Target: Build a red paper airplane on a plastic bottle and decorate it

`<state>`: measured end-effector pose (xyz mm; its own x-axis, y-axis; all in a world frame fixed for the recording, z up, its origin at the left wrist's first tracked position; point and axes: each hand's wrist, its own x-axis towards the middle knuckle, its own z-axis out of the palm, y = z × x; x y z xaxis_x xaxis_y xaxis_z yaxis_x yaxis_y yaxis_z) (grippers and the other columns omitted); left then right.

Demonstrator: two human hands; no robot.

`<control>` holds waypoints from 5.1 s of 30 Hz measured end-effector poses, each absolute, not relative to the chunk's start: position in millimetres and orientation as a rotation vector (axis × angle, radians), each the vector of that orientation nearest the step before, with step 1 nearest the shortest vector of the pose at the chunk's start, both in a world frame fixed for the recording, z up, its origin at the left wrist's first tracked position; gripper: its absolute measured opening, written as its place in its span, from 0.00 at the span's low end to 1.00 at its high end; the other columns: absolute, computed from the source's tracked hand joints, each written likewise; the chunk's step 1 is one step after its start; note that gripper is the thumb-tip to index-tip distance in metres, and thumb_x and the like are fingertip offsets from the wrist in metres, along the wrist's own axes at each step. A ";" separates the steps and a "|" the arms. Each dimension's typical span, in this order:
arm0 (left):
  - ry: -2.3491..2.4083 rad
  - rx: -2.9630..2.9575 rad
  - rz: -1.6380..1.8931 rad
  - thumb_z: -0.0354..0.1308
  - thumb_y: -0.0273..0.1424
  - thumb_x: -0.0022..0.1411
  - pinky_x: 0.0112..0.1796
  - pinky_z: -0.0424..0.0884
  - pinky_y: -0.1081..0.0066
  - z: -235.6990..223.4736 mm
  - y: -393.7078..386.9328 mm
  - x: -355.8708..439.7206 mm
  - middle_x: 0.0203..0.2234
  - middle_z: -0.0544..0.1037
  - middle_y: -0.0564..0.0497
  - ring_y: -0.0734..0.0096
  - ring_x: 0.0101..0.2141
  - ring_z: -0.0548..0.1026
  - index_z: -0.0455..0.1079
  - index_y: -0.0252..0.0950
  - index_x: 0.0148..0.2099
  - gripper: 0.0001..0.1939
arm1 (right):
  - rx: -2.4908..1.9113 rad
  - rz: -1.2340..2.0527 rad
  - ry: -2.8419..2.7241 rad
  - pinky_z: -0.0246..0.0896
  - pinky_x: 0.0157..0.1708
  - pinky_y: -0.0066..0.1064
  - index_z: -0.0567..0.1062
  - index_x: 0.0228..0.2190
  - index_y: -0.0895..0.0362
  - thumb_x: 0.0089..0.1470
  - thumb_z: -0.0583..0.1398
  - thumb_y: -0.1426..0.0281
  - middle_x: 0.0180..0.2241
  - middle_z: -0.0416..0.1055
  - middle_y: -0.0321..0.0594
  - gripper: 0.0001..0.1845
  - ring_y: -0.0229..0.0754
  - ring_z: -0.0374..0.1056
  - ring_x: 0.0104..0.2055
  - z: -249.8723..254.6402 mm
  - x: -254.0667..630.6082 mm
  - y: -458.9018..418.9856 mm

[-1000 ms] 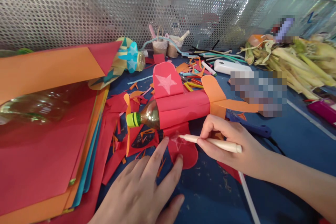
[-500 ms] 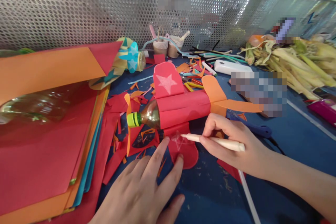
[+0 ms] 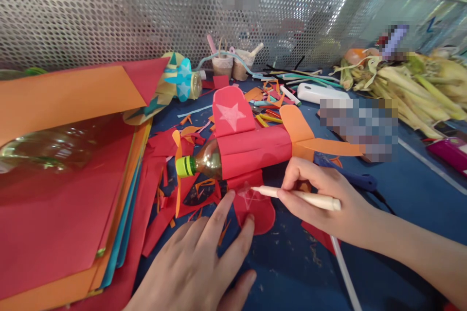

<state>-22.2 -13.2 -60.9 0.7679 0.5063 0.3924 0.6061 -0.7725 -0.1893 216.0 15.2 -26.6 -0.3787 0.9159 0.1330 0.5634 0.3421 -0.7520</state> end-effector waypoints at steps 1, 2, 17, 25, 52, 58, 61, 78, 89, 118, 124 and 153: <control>-0.859 -2.661 -0.458 0.45 0.35 0.66 0.31 0.78 0.60 -61.4 -13.3 -22.7 0.51 0.73 0.32 0.56 0.37 0.79 0.67 0.36 0.55 0.19 | -1.282 0.849 -2.065 0.48 0.16 0.19 0.61 0.27 0.55 0.57 0.57 0.71 0.19 0.59 0.26 0.09 0.28 0.54 0.16 -26.5 216.1 15.1; -0.858 -2.662 -0.455 0.45 0.35 0.66 0.31 0.78 0.60 -62.2 -13.4 -23.2 0.51 0.73 0.32 0.56 0.37 0.80 0.67 0.36 0.55 0.19 | -1.283 0.862 -2.072 0.49 0.16 0.19 0.62 0.27 0.55 0.57 0.57 0.71 0.18 0.59 0.26 0.09 0.28 0.54 0.16 -26.5 216.3 14.8; -0.849 -2.667 -0.465 0.45 0.34 0.66 0.29 0.78 0.59 -59.4 -12.1 -21.6 0.49 0.74 0.30 0.55 0.36 0.80 0.67 0.35 0.54 0.19 | -1.309 0.857 -2.071 0.47 0.15 0.19 0.62 0.26 0.56 0.56 0.57 0.70 0.17 0.57 0.25 0.09 0.28 0.53 0.16 -26.0 214.8 17.7; -0.855 -2.675 -0.454 0.45 0.33 0.66 0.29 0.78 0.59 -62.9 -13.5 -24.4 0.50 0.73 0.31 0.56 0.35 0.80 0.68 0.36 0.53 0.18 | -1.301 0.850 -2.066 0.48 0.16 0.19 0.62 0.26 0.56 0.57 0.57 0.71 0.18 0.59 0.26 0.09 0.28 0.53 0.17 -27.1 216.7 15.2; -0.863 -2.660 -0.454 0.46 0.36 0.65 0.30 0.77 0.61 -66.7 -13.3 -22.1 0.51 0.73 0.33 0.57 0.35 0.79 0.67 0.37 0.55 0.20 | -1.351 0.782 -2.066 0.48 0.15 0.21 0.60 0.24 0.54 0.54 0.56 0.70 0.17 0.58 0.26 0.10 0.29 0.53 0.16 -23.3 215.3 16.6; -0.863 -2.665 -0.453 0.46 0.35 0.65 0.30 0.78 0.59 -62.8 -13.8 -23.2 0.51 0.73 0.32 0.56 0.36 0.80 0.68 0.36 0.55 0.19 | -1.364 0.785 -2.064 0.48 0.15 0.21 0.60 0.24 0.54 0.55 0.56 0.70 0.18 0.58 0.26 0.10 0.29 0.53 0.16 -22.2 215.4 16.4; -0.858 -2.672 -0.425 0.46 0.35 0.65 0.31 0.78 0.59 -60.7 -14.8 -23.8 0.51 0.73 0.31 0.55 0.37 0.80 0.68 0.36 0.55 0.19 | -1.358 0.791 -2.063 0.47 0.15 0.21 0.59 0.24 0.54 0.55 0.56 0.70 0.17 0.58 0.26 0.10 0.29 0.52 0.16 -23.0 216.0 16.0; -0.845 -2.661 -0.433 0.46 0.34 0.65 0.31 0.78 0.60 -59.6 -13.2 -24.1 0.51 0.73 0.32 0.56 0.37 0.80 0.68 0.36 0.55 0.19 | -1.296 0.868 -2.077 0.46 0.15 0.21 0.60 0.26 0.54 0.56 0.56 0.70 0.17 0.56 0.24 0.10 0.29 0.52 0.15 -24.5 215.3 15.5; -0.845 -2.666 -0.438 0.47 0.35 0.65 0.31 0.78 0.59 -62.2 -14.1 -25.1 0.51 0.72 0.32 0.55 0.38 0.79 0.67 0.35 0.56 0.20 | -1.306 0.840 -2.075 0.45 0.15 0.22 0.59 0.25 0.54 0.56 0.56 0.71 0.17 0.55 0.24 0.10 0.29 0.51 0.15 -24.1 215.7 16.1; -0.861 -2.658 -0.451 0.45 0.34 0.66 0.30 0.77 0.60 -62.8 -13.6 -25.4 0.50 0.73 0.32 0.57 0.34 0.80 0.68 0.36 0.54 0.18 | -1.336 0.808 -2.069 0.47 0.15 0.22 0.60 0.25 0.54 0.56 0.56 0.70 0.17 0.57 0.25 0.10 0.29 0.53 0.16 -24.2 218.5 15.3; -0.838 -2.641 -0.499 0.45 0.34 0.66 0.29 0.78 0.58 -63.5 -14.0 -26.6 0.50 0.73 0.30 0.54 0.37 0.80 0.67 0.35 0.54 0.19 | -1.252 0.900 -2.074 0.46 0.15 0.20 0.60 0.26 0.55 0.58 0.56 0.71 0.17 0.56 0.24 0.10 0.28 0.52 0.15 -24.2 216.3 15.1; -0.847 -2.678 -0.491 0.45 0.35 0.66 0.29 0.78 0.58 -66.1 -11.4 -21.9 0.50 0.73 0.30 0.55 0.36 0.80 0.68 0.36 0.54 0.18 | -1.254 1.017 -2.080 0.50 0.18 0.20 0.62 0.28 0.55 0.56 0.57 0.71 0.22 0.61 0.27 0.07 0.28 0.55 0.19 -27.1 215.8 14.1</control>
<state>-21.9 -11.4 -66.1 0.7691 0.4968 0.4021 0.5956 -0.7853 -0.1689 215.8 14.1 -27.1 -0.4485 0.8929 0.0396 0.5170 0.2953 -0.8035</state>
